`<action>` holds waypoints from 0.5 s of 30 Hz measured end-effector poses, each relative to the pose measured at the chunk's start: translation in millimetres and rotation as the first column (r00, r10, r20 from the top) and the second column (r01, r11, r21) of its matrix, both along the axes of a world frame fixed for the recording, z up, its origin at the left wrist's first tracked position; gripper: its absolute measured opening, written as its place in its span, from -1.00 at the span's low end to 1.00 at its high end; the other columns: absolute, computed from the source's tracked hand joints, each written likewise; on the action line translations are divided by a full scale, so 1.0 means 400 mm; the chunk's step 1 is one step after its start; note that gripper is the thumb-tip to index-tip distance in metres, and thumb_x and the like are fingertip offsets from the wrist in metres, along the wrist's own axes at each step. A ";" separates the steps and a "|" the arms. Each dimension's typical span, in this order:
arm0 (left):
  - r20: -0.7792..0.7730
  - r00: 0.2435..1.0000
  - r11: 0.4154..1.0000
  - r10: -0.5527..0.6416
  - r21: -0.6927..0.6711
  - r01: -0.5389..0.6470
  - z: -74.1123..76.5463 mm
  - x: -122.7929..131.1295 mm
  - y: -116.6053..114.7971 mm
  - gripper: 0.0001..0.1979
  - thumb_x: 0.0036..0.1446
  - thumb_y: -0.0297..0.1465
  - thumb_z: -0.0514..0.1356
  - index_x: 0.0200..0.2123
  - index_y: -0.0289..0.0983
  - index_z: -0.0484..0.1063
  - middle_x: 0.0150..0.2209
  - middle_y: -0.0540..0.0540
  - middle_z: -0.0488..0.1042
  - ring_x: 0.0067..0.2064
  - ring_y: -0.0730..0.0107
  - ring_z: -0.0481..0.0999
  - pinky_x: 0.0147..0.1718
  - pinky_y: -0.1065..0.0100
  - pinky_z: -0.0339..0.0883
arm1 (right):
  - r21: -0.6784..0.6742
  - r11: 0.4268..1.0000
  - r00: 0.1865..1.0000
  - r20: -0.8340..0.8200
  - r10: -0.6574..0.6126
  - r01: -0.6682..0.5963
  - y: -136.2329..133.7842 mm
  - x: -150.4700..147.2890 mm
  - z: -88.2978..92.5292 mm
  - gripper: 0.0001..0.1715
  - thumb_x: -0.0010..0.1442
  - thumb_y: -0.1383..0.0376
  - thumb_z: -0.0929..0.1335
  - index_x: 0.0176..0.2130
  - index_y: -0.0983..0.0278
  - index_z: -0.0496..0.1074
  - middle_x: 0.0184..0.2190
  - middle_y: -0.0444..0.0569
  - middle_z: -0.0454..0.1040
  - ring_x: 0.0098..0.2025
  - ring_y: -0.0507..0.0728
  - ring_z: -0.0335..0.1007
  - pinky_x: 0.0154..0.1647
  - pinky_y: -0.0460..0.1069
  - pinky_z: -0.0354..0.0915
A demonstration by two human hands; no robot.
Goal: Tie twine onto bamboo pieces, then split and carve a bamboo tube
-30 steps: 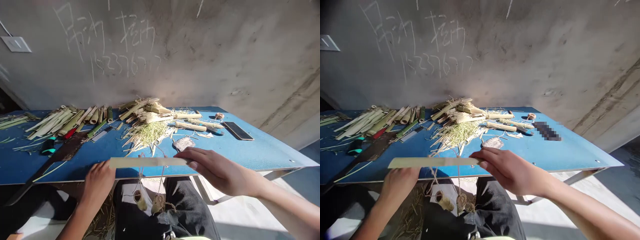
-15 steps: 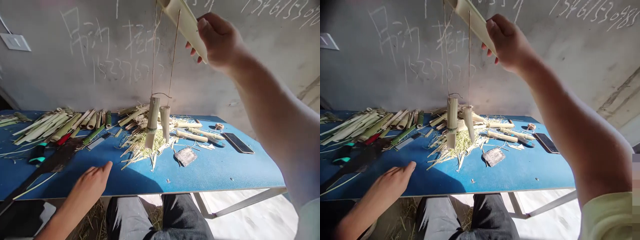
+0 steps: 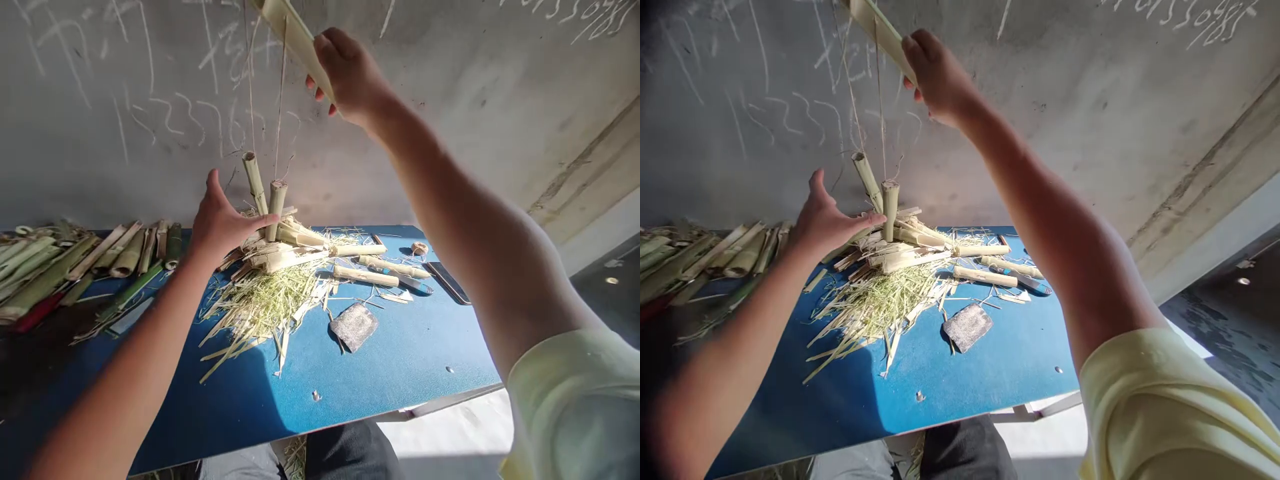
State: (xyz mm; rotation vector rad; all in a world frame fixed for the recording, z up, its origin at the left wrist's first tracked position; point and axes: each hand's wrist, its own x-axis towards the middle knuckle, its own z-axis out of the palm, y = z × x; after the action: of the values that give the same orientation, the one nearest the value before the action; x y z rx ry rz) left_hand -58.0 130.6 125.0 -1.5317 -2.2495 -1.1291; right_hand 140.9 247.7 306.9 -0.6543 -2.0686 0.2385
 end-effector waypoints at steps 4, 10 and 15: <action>-0.110 0.990 0.996 0.085 -0.020 -0.088 -0.028 0.065 0.156 0.03 0.00 0.01 0.40 0.40 -0.34 0.11 0.31 -0.45 0.37 0.31 -0.30 0.40 0.21 -0.05 0.40 | -0.045 0.999 1.000 -0.021 -0.004 0.003 0.079 0.078 -0.009 -0.64 0.61 0.25 0.05 -0.02 0.33 0.30 -0.20 -0.09 0.50 -0.33 0.00 0.38 -0.57 -0.18 0.12; -0.287 0.956 0.925 -0.062 -0.377 -0.053 -0.096 0.043 0.288 -0.37 0.16 -0.18 0.33 0.22 -0.34 0.34 0.23 -0.41 0.45 0.24 -0.19 0.47 0.19 0.02 0.38 | -0.062 0.958 0.919 0.306 -0.249 0.281 0.250 0.294 -0.199 -0.61 0.55 0.25 0.05 0.06 0.28 0.34 -0.04 0.10 0.58 -0.19 0.13 0.48 -0.36 -0.01 0.35; -0.262 0.949 0.835 -0.174 -0.550 0.001 -0.155 0.036 0.340 -0.20 0.13 -0.08 0.38 0.33 -0.33 0.28 0.32 -0.44 0.39 0.29 -0.24 0.43 0.21 -0.03 0.35 | -0.013 0.930 0.770 0.565 -0.297 0.368 0.345 0.421 -0.489 -0.55 0.49 0.17 0.15 0.06 0.32 0.48 0.00 0.27 0.59 -0.06 0.33 0.51 -0.03 0.20 0.41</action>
State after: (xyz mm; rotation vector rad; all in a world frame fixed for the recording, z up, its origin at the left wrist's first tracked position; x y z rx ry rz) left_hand -43.6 266.4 62.8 -1.8651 -2.4087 -0.2160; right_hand 309.3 385.5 111.4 -1.2786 -2.4437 -0.0450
